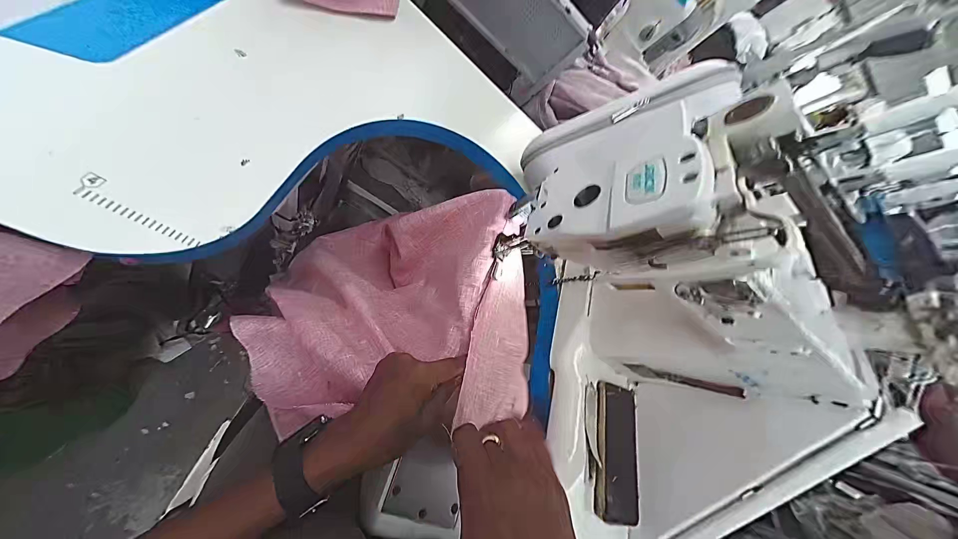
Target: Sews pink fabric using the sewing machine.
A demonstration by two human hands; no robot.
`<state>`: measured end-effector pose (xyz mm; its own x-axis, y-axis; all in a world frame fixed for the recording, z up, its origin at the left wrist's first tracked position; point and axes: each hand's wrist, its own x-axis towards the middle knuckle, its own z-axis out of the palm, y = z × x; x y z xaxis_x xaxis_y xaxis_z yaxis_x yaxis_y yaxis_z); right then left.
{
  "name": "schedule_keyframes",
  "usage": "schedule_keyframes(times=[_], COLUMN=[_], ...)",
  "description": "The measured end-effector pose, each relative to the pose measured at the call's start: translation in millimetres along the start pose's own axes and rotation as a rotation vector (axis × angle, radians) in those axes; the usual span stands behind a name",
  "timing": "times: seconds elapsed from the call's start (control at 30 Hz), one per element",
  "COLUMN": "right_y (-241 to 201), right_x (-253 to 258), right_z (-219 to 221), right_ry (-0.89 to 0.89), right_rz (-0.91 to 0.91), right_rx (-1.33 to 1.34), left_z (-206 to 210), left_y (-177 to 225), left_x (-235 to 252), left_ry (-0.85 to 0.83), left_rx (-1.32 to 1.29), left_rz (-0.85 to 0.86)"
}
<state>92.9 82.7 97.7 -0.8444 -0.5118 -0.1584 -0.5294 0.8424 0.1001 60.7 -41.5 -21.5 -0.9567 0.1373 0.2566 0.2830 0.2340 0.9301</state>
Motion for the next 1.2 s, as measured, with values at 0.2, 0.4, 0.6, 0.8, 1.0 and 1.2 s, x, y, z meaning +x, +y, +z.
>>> schedule_keyframes(times=[0.2, 0.4, 0.6, 0.8, 1.0, 1.2], right_y=[-6.3, 13.0, 27.7, 50.9, 99.8, 119.6], right_x=[15.9, 22.3, 38.1, 65.1, 39.7, 11.3], right_z=[-5.6, 1.2, 8.9, 27.4, 72.2, 100.0], right_ry=[-0.119, -0.019, 0.11, 0.312, 0.095, 0.37], right_rz=[0.198, 0.04, 0.073, 0.061, 0.25, 0.028], right_rx=[0.037, -0.045, 0.0, 0.133, 0.529, 1.143], left_z=[8.1, 1.6, 11.1, 16.6, -12.1, -12.4], left_y=[-8.8, -2.2, -16.0, -27.8, -15.7, -15.4], left_x=[33.0, 25.2, 28.3, 64.6, 77.1, 77.3], left_ry=[0.069, 0.101, 0.13, 0.173, -0.164, -0.238], left_rx=[-0.055, 0.153, -0.037, -0.168, -0.258, -0.312], left_rz=[-0.03, 0.112, 0.113, 0.082, -0.17, -0.176])
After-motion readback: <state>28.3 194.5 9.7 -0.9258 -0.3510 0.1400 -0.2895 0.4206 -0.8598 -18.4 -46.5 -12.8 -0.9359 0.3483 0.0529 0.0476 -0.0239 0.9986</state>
